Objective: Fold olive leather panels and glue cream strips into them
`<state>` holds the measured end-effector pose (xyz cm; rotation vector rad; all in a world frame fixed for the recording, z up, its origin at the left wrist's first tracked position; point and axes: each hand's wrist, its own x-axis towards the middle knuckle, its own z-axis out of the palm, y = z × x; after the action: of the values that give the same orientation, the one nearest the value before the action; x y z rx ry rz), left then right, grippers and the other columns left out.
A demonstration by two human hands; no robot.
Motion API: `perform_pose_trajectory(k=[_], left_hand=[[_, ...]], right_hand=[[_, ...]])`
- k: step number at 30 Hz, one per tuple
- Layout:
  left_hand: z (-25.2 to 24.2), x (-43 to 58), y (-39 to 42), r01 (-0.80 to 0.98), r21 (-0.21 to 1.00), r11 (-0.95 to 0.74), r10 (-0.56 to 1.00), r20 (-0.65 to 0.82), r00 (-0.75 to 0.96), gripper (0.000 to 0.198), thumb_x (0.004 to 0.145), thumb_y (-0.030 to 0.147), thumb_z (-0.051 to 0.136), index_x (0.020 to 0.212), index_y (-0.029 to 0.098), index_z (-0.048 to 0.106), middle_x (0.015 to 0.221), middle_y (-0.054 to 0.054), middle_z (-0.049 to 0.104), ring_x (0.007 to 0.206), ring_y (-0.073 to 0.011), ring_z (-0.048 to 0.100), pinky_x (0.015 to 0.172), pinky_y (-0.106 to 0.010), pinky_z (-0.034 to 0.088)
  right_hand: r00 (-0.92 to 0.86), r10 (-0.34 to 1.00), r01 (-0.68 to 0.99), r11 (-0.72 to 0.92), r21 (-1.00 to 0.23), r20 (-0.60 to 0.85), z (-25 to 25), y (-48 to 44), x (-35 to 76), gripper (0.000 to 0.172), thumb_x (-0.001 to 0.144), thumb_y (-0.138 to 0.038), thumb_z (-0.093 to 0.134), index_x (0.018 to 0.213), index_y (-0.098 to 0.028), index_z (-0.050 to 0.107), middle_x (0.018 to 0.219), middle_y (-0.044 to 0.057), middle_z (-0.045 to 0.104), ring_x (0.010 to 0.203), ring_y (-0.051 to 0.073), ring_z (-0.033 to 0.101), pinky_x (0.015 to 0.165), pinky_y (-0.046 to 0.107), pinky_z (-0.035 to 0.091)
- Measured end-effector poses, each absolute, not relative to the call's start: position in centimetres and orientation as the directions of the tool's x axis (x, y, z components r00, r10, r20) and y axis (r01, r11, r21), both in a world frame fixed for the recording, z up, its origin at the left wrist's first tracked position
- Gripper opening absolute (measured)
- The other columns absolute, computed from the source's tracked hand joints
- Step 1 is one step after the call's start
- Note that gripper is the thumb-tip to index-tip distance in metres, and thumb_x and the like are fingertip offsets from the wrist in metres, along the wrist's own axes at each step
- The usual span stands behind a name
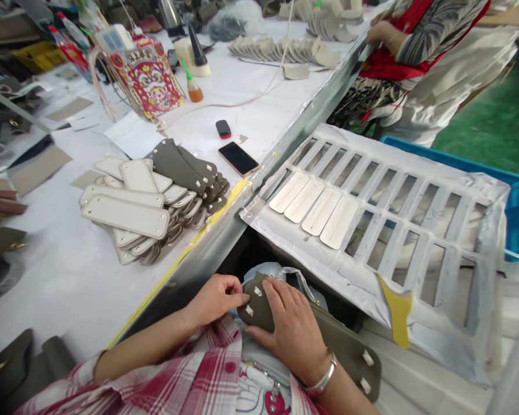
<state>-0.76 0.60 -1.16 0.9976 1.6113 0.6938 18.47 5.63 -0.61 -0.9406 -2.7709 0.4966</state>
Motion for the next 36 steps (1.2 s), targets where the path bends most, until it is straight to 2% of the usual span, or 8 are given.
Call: perform_pose_trajectory(k=[9,14,18,27,36], left_hand=[[-1.0,-1.0,0.8,0.286,0.833,0.475,0.877,-0.475,-0.071,0.024,0.070,0.036,0.061,0.059,0.015,0.055,0.053,0.004,0.049,0.052,-0.0089,0.042,0.049,-0.021,0.031],[-0.7,-1.1,0.8,0.277,0.841,0.464,0.882,-0.468,-0.058,0.021,0.069,0.032,0.061,0.058,0.015,0.054,0.053,0.005,0.048,0.051,-0.0083,0.041,0.048,-0.020,0.030],[-0.6,-1.1,0.8,0.280,0.841,0.463,0.883,-0.465,-0.063,0.022,0.068,0.032,0.062,0.058,0.015,0.054,0.053,0.004,0.048,0.051,-0.0084,0.041,0.048,-0.021,0.030],[-1.3,-1.6,0.6,0.259,0.839,0.478,0.873,-0.486,-0.038,0.023,0.066,0.033,0.064,0.057,0.015,0.054,0.052,0.005,0.048,0.050,-0.0082,0.040,0.048,-0.021,0.031],[-1.6,-1.7,0.2,0.186,0.876,0.444,0.892,-0.451,-0.005,0.024,0.068,0.035,0.063,0.059,0.014,0.055,0.054,0.005,0.049,0.051,-0.0077,0.041,0.049,-0.020,0.032]], right_hand=[[-0.770,0.637,0.598,0.729,-0.334,0.013,-0.5,5.6,17.8,0.084,0.062,-0.057,0.067,0.128,-0.012,0.041,0.122,0.017,0.052,0.109,0.031,0.050,0.090,0.045,0.043],[-0.748,0.664,0.611,0.697,-0.376,0.014,-0.1,5.5,16.7,0.070,0.062,-0.044,0.067,0.120,-0.012,0.046,0.117,0.017,0.054,0.106,0.031,0.051,0.090,0.044,0.043],[-0.743,0.668,0.604,0.691,-0.398,0.032,-0.3,5.4,16.5,0.064,0.064,-0.042,0.064,0.119,-0.013,0.046,0.116,0.016,0.054,0.106,0.030,0.052,0.089,0.044,0.043],[-0.753,0.657,0.605,0.710,-0.360,0.033,-0.8,5.5,16.7,0.069,0.065,-0.046,0.065,0.122,-0.012,0.044,0.119,0.016,0.054,0.109,0.030,0.051,0.089,0.043,0.043],[-0.788,0.613,0.571,0.759,-0.314,0.048,-1.3,5.5,17.1,0.079,0.069,-0.061,0.059,0.126,-0.009,0.042,0.121,0.018,0.053,0.109,0.030,0.050,0.088,0.044,0.043]])
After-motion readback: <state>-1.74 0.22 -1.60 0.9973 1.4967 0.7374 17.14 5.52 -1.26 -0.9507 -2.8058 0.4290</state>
